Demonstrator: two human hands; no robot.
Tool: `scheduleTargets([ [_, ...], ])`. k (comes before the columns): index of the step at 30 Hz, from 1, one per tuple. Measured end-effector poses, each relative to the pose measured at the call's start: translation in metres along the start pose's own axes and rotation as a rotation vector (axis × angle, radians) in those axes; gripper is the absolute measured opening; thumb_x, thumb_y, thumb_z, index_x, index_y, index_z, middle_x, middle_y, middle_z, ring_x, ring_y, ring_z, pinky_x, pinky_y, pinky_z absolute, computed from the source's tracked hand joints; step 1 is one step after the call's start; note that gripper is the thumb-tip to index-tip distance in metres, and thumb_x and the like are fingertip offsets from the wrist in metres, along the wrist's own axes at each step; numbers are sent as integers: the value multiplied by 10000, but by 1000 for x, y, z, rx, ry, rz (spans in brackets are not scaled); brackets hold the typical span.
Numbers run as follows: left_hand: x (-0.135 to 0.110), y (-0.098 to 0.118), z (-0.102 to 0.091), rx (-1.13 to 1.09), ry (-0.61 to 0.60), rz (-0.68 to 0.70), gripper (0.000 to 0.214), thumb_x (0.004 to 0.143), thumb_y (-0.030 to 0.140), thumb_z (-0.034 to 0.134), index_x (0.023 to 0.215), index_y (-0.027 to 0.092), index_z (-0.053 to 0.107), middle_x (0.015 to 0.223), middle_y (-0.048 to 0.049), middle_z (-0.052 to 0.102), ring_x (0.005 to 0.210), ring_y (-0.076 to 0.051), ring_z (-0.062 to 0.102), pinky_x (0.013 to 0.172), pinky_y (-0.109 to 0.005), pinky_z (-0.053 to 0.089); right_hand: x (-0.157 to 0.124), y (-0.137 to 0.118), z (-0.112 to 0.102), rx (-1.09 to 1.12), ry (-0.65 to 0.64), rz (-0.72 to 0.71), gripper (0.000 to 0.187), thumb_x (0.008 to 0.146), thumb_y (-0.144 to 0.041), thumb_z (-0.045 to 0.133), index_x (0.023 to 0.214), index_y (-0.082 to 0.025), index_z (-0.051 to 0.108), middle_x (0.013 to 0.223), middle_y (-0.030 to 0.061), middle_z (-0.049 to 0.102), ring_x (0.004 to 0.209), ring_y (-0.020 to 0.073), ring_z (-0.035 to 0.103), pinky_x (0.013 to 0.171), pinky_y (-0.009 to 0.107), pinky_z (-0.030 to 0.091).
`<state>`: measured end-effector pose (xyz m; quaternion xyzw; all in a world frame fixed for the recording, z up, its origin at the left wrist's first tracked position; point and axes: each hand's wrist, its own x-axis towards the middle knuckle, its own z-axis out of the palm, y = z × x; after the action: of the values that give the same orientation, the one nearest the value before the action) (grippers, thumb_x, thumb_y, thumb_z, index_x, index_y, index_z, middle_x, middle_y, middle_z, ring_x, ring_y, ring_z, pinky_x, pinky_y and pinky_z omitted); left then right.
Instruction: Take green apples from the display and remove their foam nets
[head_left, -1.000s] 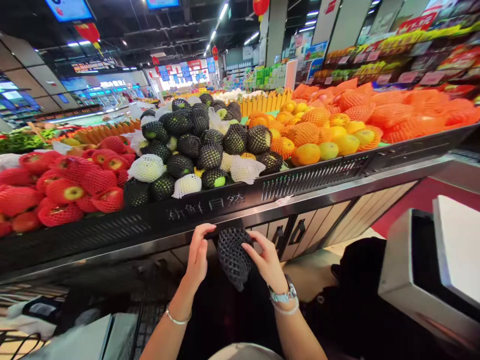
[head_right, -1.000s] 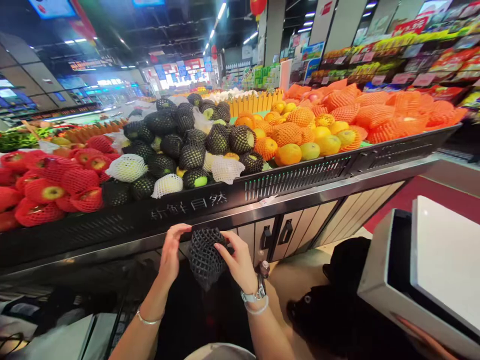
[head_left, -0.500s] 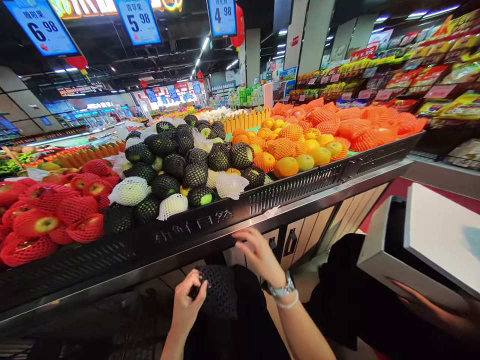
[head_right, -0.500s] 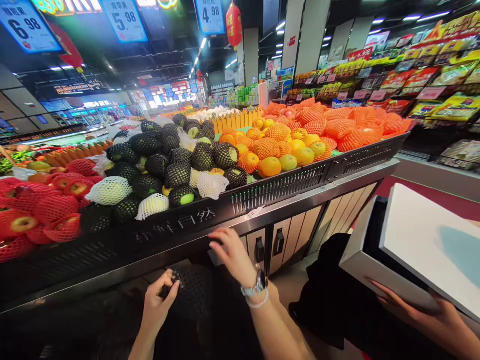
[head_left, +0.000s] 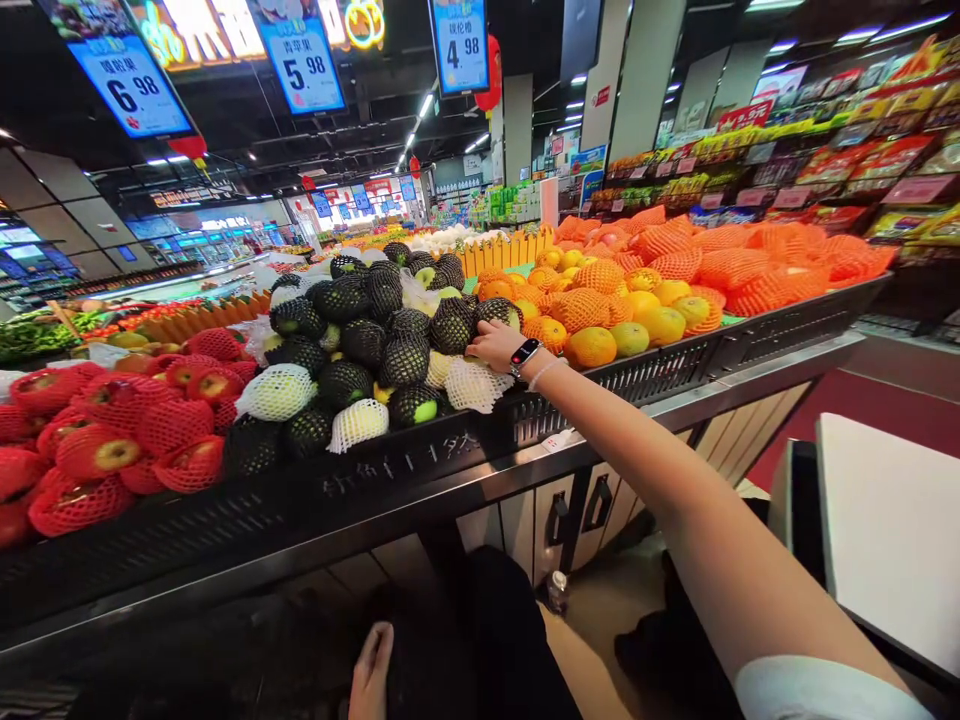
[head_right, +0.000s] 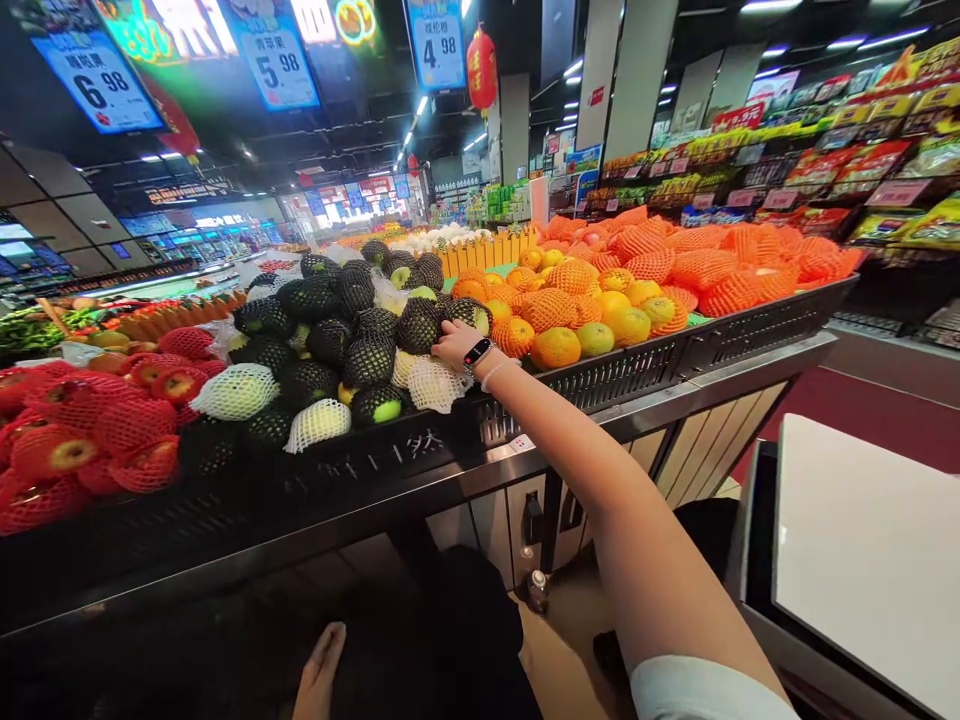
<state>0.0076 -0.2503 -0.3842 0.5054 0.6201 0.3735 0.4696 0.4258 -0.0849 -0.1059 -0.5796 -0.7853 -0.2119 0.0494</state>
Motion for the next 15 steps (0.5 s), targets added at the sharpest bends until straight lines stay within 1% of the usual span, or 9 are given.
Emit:
scheduleTargets([
  [3,2,18,9,30,-109,2,448,616,639,679,792,228,692,922,-63,708,1047,-322,635,893,-350,538,-1,-4,9,-58,-4,-10,273,880,-126,458,1062,-131,661,898,159,722,1000,303,465,834,404,292],
  [5,4,32,19,26,-134,16,476,624,663,669,794,218,688,861,-48,693,947,-278,648,833,-305,541,0,-6,14,-81,-4,-8,294,893,-117,423,1082,-114,648,896,172,722,1003,307,465,842,412,284],
  [8,3,46,34,18,-157,76,490,634,685,659,759,211,660,771,-21,639,817,-216,620,753,-250,525,4,-7,19,-97,-5,-7,306,903,-116,401,1082,-130,649,933,164,722,1029,307,458,851,411,275],
  [10,0,49,41,53,-199,108,503,650,706,631,708,206,626,712,-7,590,747,-191,586,695,-231,510,6,-6,21,-99,-4,-8,299,905,-128,410,1071,-149,658,955,152,720,1045,307,450,852,409,270],
  [12,-2,48,43,94,-234,114,512,656,717,613,688,206,610,694,-3,572,722,-183,572,678,-228,503,6,-4,22,-96,3,-14,296,891,-131,436,1088,-159,656,984,143,714,1046,304,446,856,407,266],
  [15,-3,36,37,112,-242,80,499,632,711,625,692,215,626,713,-15,599,747,-203,599,723,-253,525,1,1,22,-86,29,-27,355,860,-135,479,1189,-162,612,1055,137,691,1048,302,438,870,409,259],
])
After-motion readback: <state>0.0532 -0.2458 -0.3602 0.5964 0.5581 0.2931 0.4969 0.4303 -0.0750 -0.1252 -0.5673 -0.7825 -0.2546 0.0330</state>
